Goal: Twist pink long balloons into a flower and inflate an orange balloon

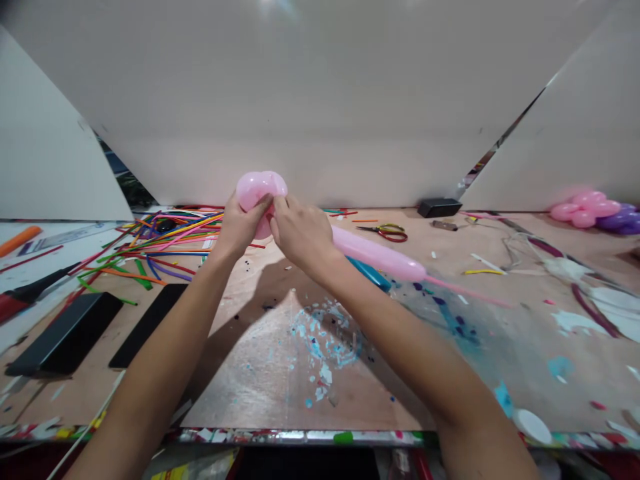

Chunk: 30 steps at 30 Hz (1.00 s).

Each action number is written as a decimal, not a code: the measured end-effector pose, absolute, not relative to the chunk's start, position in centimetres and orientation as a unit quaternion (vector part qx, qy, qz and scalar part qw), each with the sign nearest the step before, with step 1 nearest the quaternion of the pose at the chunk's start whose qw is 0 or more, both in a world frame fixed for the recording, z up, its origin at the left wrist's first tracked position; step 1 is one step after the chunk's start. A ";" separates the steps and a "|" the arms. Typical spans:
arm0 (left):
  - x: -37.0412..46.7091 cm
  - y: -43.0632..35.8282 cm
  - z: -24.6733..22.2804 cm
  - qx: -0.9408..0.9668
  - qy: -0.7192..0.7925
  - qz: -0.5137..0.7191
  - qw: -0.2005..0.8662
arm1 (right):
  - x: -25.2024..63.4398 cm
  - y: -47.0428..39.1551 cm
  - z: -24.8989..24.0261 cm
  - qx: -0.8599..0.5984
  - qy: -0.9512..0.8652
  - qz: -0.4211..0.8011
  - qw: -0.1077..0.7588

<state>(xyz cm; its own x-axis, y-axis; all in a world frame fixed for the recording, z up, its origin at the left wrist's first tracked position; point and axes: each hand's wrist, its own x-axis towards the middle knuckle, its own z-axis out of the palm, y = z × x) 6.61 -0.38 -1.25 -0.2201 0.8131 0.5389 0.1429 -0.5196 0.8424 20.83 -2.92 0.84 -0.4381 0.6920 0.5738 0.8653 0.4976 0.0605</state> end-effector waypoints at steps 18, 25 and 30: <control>4.3 -1.0 -0.5 0.585 0.278 0.560 0.517 | 22.3 0.0 2.3 -0.341 -0.839 0.085 0.417; 5.7 -1.7 0.2 0.590 0.316 0.595 0.446 | 21.5 -1.1 2.1 -0.427 -0.823 0.001 0.375; 5.4 -1.6 0.3 0.614 0.301 0.638 0.354 | 21.6 -1.5 2.6 -0.359 -0.839 0.215 0.348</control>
